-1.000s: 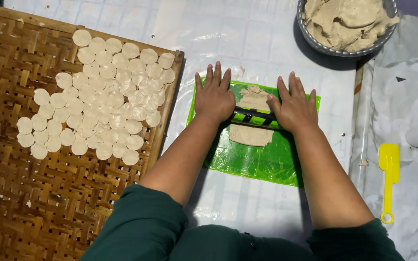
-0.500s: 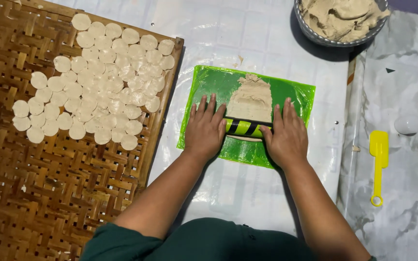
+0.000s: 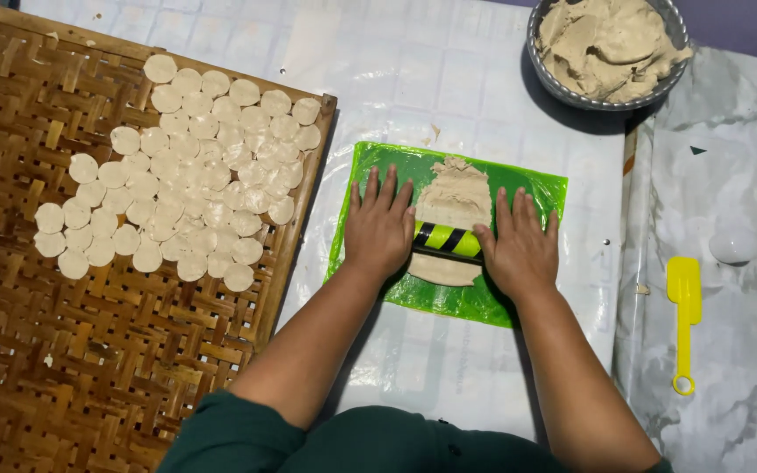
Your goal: Flattening and rolling out pieces of dough on a mat using a roller and a scraper.
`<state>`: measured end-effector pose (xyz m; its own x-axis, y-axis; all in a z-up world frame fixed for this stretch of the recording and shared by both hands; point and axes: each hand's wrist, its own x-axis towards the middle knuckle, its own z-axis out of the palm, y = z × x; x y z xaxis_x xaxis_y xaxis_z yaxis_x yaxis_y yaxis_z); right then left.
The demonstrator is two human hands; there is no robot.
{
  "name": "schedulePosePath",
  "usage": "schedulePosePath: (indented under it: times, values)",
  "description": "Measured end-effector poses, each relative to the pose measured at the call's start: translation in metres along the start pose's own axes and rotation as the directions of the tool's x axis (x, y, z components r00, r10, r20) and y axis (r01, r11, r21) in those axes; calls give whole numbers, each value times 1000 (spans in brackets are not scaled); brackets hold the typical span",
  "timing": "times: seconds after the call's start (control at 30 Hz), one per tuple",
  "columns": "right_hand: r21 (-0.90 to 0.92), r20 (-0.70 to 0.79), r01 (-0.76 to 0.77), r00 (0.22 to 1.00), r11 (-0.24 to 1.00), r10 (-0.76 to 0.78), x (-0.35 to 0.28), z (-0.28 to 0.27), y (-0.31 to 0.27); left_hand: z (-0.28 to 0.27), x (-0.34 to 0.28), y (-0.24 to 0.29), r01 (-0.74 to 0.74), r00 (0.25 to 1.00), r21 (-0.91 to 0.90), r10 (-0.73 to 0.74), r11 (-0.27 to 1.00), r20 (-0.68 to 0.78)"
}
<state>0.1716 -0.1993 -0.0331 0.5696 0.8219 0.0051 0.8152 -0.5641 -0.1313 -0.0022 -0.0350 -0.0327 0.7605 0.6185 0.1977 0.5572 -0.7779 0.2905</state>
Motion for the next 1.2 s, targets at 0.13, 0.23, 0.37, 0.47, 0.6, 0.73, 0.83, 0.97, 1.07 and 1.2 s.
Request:
schedulePosePath:
  times: [0.13, 0.23, 0.37, 0.47, 0.6, 0.73, 0.83, 0.97, 1.07, 1.2]
  values:
    - [65, 110, -82, 991, 995, 74, 49, -11, 1, 17, 53, -6, 50, 995, 44, -54, 998, 84]
    - [81, 101, -118, 989, 990, 109, 80, -13, 8, 18, 91, -8, 82, 983, 58, -90, 995, 160]
    - [74, 17, -127, 992, 989, 127, 106, -7, 17, 13, 118, -5, 146, 954, 105, -168, 984, 247]
    - [85, -13, -91, 996, 992, 92, 102, -9, 15, 10, 109, -5, 135, 955, 106, -158, 985, 253]
    - [84, 133, -124, 985, 989, 112, 70, -16, 4, 2, 73, -4, 59, 987, 64, -67, 996, 145]
    - [105, 129, -101, 988, 989, 88, 26, -1, 3, 5, 24, -6, 33, 998, 17, -34, 999, 58]
    - [97, 103, -84, 992, 992, 74, -2, -3, -6, 2, -13, -7, -68, 995, -68, 63, 995, -74]
    - [72, 259, -160, 956, 984, 137, 9, -32, -10, -17, 1, -1, 77, 987, -67, -67, 995, 147]
    - [96, 303, -296, 918, 950, 255, 31, -33, -5, -30, 34, 4, 184, 966, -54, -170, 981, 193]
    - [132, 77, -277, 960, 952, 269, 41, -12, 2, -5, 52, 0, 140, 954, 82, -157, 987, 254]
